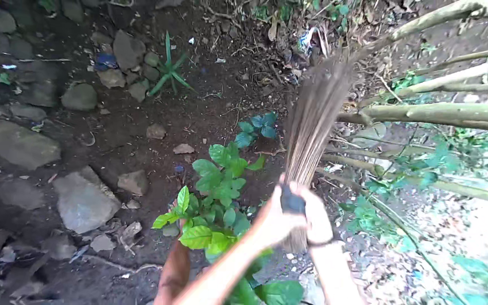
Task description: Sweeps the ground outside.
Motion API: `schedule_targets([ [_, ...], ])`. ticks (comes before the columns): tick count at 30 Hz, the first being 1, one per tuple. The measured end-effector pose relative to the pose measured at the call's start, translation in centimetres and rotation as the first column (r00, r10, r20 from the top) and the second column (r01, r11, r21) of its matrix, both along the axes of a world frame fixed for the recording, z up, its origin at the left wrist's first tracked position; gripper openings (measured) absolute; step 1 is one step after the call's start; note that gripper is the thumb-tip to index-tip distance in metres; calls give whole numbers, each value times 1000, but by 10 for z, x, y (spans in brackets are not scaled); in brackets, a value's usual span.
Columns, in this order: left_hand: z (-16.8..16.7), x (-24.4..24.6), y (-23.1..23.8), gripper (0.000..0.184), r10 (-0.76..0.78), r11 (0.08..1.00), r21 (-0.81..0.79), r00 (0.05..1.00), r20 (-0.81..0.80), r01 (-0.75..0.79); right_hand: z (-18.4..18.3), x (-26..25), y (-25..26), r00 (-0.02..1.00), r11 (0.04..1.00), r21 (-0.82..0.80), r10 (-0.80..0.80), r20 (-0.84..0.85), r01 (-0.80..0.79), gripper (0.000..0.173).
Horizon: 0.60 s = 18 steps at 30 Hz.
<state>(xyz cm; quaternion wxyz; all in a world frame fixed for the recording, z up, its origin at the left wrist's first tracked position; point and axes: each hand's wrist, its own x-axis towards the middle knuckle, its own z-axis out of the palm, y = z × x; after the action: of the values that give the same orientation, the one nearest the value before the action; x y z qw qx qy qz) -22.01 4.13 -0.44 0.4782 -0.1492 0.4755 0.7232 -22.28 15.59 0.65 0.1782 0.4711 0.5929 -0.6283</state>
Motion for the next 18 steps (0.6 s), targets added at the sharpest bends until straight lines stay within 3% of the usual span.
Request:
schedule_targets([
  [2, 39, 66, 12, 114, 124, 989, -99, 986, 114, -113, 28, 47, 10, 976, 994, -105, 58, 210, -36, 19],
  [4, 30, 85, 42, 110, 232, 971, -109, 954, 191, -214, 17, 57, 34, 950, 988, -154, 59, 306, -12, 18],
  [7, -28, 21, 113, 69, 220, 971, 72, 970, 108, -228, -21, 8, 99, 990, 997, -64, 56, 132, -48, 24],
  [9, -46, -37, 149, 59, 149, 980, 137, 989, 6, -148, -38, -37, 143, 999, 999, -20, 36, -16, -36, 25],
  [10, -50, -52, 154, 56, 118, 982, 153, 993, -22, -113, -46, -48, 156, 997, 997, 79, 33, -72, -27, 20],
  [12, -56, -58, 149, 72, 66, 979, 199, 993, -97, -46, -51, -54, 150, 992, 947, 320, 4, -126, 37, 8],
  [13, -57, -57, 149, 84, 61, 978, 208, 989, -136, -31, -48, -51, 146, 986, 935, 350, 4, -165, 55, 8],
  [15, -54, -37, 148, 98, 80, 986, 155, 988, -133, -59, -41, -33, 140, 982, 962, 273, 38, -184, 14, 9],
  [18, -33, 24, 131, 101, 101, 995, 26, 993, -63, -100, -24, 17, 117, 991, 975, 202, 111, -76, -94, 16],
])
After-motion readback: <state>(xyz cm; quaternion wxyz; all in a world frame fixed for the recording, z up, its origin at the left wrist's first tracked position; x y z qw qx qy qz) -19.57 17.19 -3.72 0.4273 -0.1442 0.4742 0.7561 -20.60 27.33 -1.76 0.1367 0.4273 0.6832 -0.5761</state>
